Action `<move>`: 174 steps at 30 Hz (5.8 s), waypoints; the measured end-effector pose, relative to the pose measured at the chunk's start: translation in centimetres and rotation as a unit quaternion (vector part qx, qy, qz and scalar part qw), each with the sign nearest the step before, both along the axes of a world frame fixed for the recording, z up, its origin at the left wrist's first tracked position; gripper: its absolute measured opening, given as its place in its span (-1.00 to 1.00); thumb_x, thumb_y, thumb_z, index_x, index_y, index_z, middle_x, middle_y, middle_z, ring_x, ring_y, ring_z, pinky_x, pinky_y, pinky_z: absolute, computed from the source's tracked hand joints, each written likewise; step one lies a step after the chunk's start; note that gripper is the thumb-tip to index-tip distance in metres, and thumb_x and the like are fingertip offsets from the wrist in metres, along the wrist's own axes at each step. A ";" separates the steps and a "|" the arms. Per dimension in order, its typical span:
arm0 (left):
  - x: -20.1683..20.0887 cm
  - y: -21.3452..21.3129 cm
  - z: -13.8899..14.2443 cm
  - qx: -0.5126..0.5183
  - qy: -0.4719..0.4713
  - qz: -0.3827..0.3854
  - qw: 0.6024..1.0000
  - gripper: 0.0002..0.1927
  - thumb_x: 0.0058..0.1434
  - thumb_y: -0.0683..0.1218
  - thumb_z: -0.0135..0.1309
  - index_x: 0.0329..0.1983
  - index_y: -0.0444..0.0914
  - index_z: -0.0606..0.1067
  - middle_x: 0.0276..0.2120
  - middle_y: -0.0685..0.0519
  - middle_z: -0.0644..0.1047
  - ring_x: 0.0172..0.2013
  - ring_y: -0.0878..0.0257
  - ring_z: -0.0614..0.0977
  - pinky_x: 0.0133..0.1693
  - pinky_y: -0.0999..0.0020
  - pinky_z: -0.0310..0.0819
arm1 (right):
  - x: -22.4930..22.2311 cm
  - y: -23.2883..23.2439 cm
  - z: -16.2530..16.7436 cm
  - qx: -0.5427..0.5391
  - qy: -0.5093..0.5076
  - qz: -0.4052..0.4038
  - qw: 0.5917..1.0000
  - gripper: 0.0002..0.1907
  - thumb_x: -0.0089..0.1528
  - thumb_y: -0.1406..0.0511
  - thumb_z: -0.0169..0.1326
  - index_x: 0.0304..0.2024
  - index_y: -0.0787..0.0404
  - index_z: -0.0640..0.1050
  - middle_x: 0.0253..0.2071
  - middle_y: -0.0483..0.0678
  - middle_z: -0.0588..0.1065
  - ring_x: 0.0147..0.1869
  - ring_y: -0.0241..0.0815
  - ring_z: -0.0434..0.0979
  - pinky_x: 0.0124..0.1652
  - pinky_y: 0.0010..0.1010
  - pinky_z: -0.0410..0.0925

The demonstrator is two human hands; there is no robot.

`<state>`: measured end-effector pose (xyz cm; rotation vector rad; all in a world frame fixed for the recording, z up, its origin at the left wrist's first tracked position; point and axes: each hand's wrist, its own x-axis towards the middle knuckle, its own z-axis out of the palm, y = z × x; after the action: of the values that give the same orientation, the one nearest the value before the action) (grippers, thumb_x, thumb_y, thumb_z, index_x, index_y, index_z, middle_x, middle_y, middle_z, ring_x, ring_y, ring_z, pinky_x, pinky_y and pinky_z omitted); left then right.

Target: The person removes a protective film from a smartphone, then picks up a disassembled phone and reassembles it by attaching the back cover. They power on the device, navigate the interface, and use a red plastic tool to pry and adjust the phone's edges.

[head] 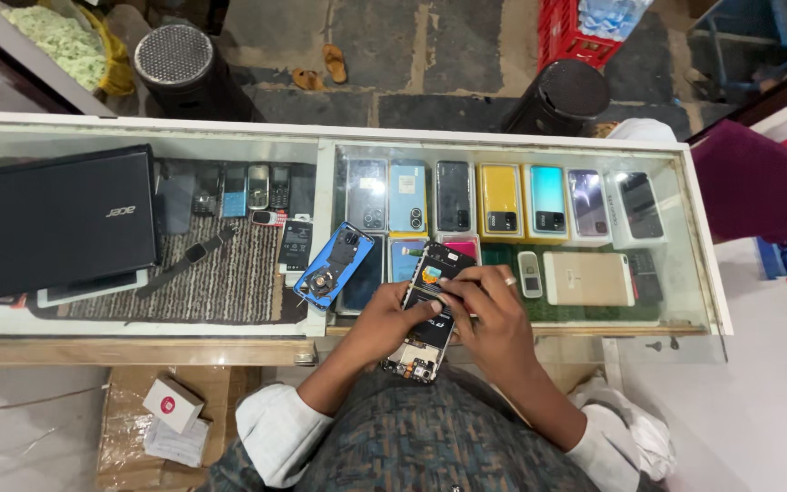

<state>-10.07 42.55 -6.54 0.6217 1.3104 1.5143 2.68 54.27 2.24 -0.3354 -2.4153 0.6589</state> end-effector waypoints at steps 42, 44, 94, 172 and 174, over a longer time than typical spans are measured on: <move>2.9 -0.1 2.9 -0.105 0.344 0.014 0.933 -0.79 0.20 -0.18 0.08 -0.12 -0.36 0.49 -0.51 -0.34 0.53 -0.38 -0.28 0.60 -0.33 -0.03 0.45 | -0.2 4.0 -6.5 -0.509 -0.008 0.021 0.860 -0.69 0.32 0.25 0.12 -0.01 0.34 0.67 -0.51 -0.19 0.46 -0.44 -0.41 0.38 -0.41 -0.56 0.28; 2.9 -0.2 3.1 -0.102 0.338 0.005 0.936 -0.80 0.21 -0.18 0.08 -0.11 -0.35 0.49 -0.54 -0.32 0.53 -0.44 -0.25 0.60 -0.35 -0.01 0.44 | 0.0 4.4 -6.5 -0.558 0.034 -0.015 0.829 -0.69 0.32 0.27 0.12 -0.01 0.38 0.66 -0.54 -0.19 0.42 -0.47 -0.42 0.35 -0.45 -0.58 0.24; -0.6 2.4 -3.9 -0.007 -0.220 -0.097 0.971 -0.69 0.23 -0.33 0.00 0.06 -0.48 0.48 -0.10 -0.22 0.62 -0.11 -0.01 0.72 -0.12 0.07 0.64 | 0.8 5.3 -8.6 -0.859 0.071 -0.020 0.507 -0.78 0.35 0.21 -0.03 -0.35 0.16 0.47 -0.49 -0.18 0.40 -0.34 -0.20 0.40 -0.32 -0.44 0.34; 1.6 6.5 2.3 0.227 -0.379 0.043 0.896 -0.39 0.25 -0.18 -0.13 0.39 -0.47 0.28 -0.07 -0.25 0.55 -0.02 -0.01 0.65 0.12 -0.02 0.58 | 3.6 10.4 -6.3 -0.473 0.026 0.051 0.879 -0.79 0.34 0.39 0.18 -0.02 0.36 0.48 -0.14 -0.04 0.53 -0.09 -0.29 0.54 -0.05 -0.48 0.42; 0.7 5.9 2.2 0.237 -0.378 0.039 0.894 -0.40 0.29 -0.18 -0.13 0.41 -0.48 0.27 -0.05 -0.26 0.55 -0.02 -0.01 0.65 0.10 0.00 0.57 | 2.7 9.0 -6.3 -0.516 0.014 0.043 0.856 -0.77 0.32 0.38 0.16 -0.01 0.34 0.47 -0.13 -0.05 0.53 -0.08 -0.29 0.57 -0.07 -0.47 0.46</move>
<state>-9.38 48.48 -4.36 0.2119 0.3698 1.8923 5.40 63.29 -4.07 -0.6205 -1.8286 1.9534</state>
